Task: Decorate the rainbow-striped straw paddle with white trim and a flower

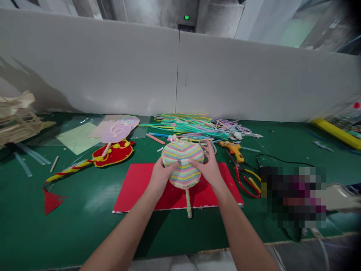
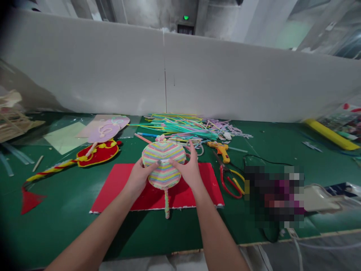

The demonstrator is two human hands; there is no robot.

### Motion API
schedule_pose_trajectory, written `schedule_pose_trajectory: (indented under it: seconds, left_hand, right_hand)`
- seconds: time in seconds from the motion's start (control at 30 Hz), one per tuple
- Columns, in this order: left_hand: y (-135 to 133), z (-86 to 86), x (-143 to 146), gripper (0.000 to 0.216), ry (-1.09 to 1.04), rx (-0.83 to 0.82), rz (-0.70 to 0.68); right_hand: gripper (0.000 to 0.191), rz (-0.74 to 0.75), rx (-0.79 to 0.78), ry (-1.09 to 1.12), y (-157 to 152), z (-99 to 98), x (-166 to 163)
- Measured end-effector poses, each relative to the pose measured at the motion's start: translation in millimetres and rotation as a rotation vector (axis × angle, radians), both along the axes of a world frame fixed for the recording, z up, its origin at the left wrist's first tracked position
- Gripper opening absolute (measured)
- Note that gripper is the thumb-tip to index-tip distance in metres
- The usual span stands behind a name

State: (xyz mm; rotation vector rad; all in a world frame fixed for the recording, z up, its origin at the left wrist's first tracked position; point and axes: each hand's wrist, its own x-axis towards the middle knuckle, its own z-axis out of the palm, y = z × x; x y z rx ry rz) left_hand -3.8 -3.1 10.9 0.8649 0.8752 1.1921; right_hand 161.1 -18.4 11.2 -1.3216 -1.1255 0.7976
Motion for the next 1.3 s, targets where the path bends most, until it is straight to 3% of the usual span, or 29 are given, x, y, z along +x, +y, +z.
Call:
schedule_pose_trajectory:
  seconds: [0.13, 0.5, 0.83, 1.0, 1.1, 1.3]
  left_hand:
    - [-3, 2.2, 4, 0.053, 0.016, -0.019, -0.008]
    - [-5, 6.3, 9, 0.07, 0.065, -0.012, 0.051]
    - [-3, 10.4, 2, 0.057, -0.025, -0.039, 0.009]
    - [-2, 13.6, -3, 0.05, 0.012, -0.036, 0.038]
    - [7, 31.6, -4, 0.045, 0.051, -0.003, -0.008]
    - [30, 99.2, -5, 0.037, 0.057, 0.136, -0.111]
  right_hand:
    - [0.097, 0.216, -0.096, 0.314, -2, 3.5, -6]
    - [0.091, 0.187, -0.031, 0.277, -7, 9.5, -13]
    - [0.085, 0.224, 0.006, 0.428, -5, 7.5, -15]
    - [0.065, 0.202, -0.066, 0.489, -5, 10.6, -17]
    - [0.05, 0.215, -0.1, 0.457, -1, 30.6, -11]
    - [0.039, 0.353, -0.052, 0.381, 19, 105.9, 1]
